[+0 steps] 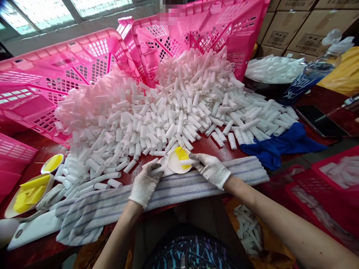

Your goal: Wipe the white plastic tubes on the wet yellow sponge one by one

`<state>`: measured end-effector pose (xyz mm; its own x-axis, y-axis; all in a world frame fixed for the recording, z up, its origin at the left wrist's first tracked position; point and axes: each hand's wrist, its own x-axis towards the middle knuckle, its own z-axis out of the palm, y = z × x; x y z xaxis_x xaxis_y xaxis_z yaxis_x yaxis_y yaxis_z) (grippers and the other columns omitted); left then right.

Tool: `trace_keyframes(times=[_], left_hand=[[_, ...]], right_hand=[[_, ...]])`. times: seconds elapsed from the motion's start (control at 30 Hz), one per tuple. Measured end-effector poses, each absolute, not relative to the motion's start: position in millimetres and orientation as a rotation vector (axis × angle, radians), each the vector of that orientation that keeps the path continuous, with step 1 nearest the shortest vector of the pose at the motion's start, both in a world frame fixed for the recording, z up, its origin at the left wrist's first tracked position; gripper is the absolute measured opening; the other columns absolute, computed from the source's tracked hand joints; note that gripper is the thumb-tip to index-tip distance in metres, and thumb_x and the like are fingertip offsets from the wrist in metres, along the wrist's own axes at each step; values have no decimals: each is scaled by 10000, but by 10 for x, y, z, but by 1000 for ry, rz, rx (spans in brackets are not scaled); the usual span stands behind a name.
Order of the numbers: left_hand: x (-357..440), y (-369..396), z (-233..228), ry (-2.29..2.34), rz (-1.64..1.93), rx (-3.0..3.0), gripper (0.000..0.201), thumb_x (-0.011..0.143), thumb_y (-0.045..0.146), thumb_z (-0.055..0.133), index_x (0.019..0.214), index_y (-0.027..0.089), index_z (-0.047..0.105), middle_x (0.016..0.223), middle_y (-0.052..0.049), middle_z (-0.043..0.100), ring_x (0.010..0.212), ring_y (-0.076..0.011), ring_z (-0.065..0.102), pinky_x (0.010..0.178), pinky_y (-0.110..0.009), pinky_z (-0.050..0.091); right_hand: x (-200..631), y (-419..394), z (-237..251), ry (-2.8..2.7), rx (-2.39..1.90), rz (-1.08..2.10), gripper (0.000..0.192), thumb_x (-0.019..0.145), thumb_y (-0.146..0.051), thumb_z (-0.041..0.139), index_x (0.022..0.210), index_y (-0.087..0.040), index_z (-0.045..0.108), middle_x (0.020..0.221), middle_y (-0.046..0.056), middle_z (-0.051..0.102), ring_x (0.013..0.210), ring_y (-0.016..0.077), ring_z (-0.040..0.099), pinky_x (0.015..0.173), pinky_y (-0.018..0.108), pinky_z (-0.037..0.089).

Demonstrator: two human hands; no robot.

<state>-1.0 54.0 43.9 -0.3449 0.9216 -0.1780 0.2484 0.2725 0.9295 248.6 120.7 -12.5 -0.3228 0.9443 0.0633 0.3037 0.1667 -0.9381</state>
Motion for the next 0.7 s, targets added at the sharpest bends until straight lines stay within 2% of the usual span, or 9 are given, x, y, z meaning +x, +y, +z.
trace_keyframes(times=[0.07,0.17,0.27,0.37,0.47,0.57,0.7], left_hand=[[15,524,498,1798,1068,1006,201,730,110,774,906,162,692,984,-75,758,932,-229,723,961,-382,558],[36,520,561,1789,1093,949,240,713,94,792,917,162,686,956,-69,761,904,-225,723,923,-364,569],[49,514,569,1718,1160,947,272,687,77,808,914,169,690,968,-59,762,922,-218,719,933,-353,569],[111,481,548,1591,1156,975,265,694,148,836,924,159,705,964,-60,761,912,-217,717,926,-367,576],[229,425,549,1456,1109,1023,289,710,244,860,953,159,728,971,-60,759,903,-216,711,896,-365,585],[329,378,579,1390,1073,1031,271,705,220,865,948,176,754,949,-47,762,880,-212,707,842,-338,589],[367,363,606,1412,1064,1014,275,692,176,865,947,171,764,930,-49,761,865,-208,702,817,-313,575]], right_hand=[[2480,1182,-113,-1777,-1148,1116,301,866,-427,697,1089,-232,751,1086,79,741,1028,277,714,998,465,579],[2495,1134,-33,-1813,-1066,1029,209,820,-423,737,879,-225,766,937,76,700,840,239,696,811,413,600],[2510,1047,131,-1715,-1075,1131,252,731,-450,808,734,-212,724,898,71,664,769,204,662,717,357,575],[2491,940,313,-1435,-1142,1355,358,642,-479,868,809,-207,704,943,69,682,823,192,663,735,316,563],[2451,872,453,-1251,-1224,1526,481,636,-537,865,930,-198,693,915,54,688,703,136,596,633,268,507],[2446,866,549,-1231,-1267,1595,551,627,-613,842,925,-182,673,754,12,621,579,100,485,529,252,413],[2495,885,628,-1247,-1279,1571,589,631,-688,802,904,-187,652,698,-1,582,554,105,464,503,254,378]])
